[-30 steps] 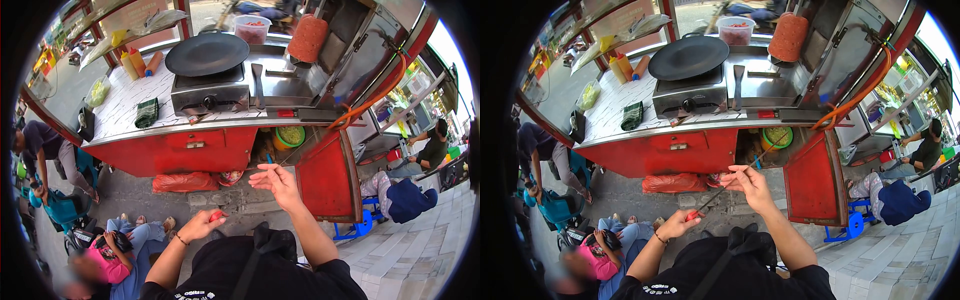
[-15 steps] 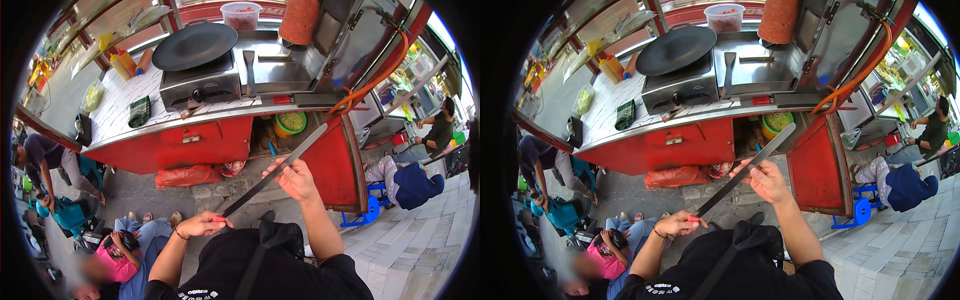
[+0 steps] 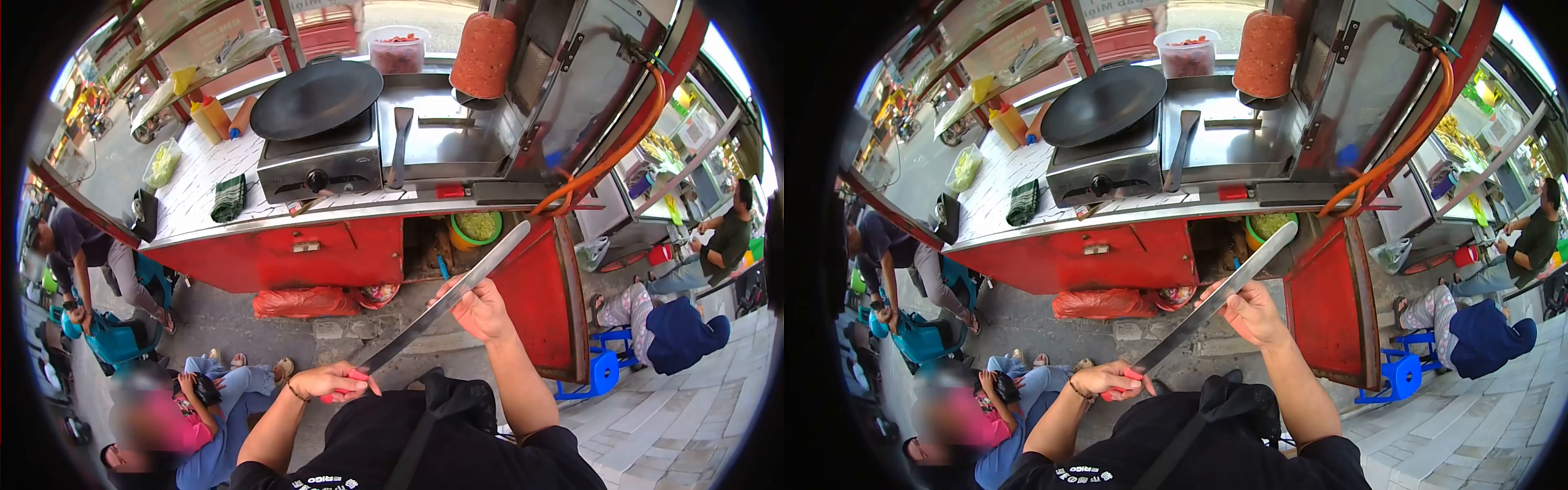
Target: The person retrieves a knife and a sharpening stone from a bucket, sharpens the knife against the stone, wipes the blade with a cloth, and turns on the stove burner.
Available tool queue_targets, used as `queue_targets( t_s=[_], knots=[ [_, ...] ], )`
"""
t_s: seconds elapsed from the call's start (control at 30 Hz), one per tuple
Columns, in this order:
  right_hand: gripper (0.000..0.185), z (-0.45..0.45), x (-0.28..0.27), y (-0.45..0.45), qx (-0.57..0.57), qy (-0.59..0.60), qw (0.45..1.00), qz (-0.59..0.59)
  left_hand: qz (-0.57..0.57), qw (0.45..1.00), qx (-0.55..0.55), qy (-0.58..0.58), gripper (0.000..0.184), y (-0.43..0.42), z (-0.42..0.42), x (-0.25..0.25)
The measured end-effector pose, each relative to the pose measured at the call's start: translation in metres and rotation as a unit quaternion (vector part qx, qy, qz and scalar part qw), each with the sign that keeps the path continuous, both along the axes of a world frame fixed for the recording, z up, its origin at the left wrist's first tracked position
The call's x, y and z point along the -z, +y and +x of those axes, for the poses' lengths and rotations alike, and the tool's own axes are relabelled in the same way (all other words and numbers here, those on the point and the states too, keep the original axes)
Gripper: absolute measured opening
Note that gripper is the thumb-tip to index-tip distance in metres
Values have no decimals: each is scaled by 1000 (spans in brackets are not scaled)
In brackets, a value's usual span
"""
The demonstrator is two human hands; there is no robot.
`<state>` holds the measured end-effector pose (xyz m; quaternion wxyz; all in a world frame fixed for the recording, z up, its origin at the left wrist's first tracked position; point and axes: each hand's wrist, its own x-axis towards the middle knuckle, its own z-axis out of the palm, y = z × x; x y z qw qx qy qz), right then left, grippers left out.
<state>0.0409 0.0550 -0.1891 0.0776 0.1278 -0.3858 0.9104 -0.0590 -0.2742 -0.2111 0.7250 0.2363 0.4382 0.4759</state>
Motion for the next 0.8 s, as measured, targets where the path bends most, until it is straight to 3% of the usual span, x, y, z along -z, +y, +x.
queue_targets(
  t_s=[0.27,0.47,0.53,0.6,0.67,0.8],
  knots=[
    [33,-8,3,18,-61,5,998,-16,4,999,-33,-7,43,16,16,-2],
    [31,-13,28,28,-44,-79,995,-47,25,993,-102,-48,44,27,39,19],
    [29,-20,42,28,-10,-163,986,-1,12,987,-139,-79,43,23,52,32],
    [28,-20,51,34,-35,-159,987,-13,2,978,-177,-108,42,18,63,43],
    [30,-7,54,48,9,-246,966,75,-2,957,-243,-156,40,15,64,50],
    [28,33,62,88,32,-295,948,115,5,941,-290,-173,41,27,67,69]
  ],
)
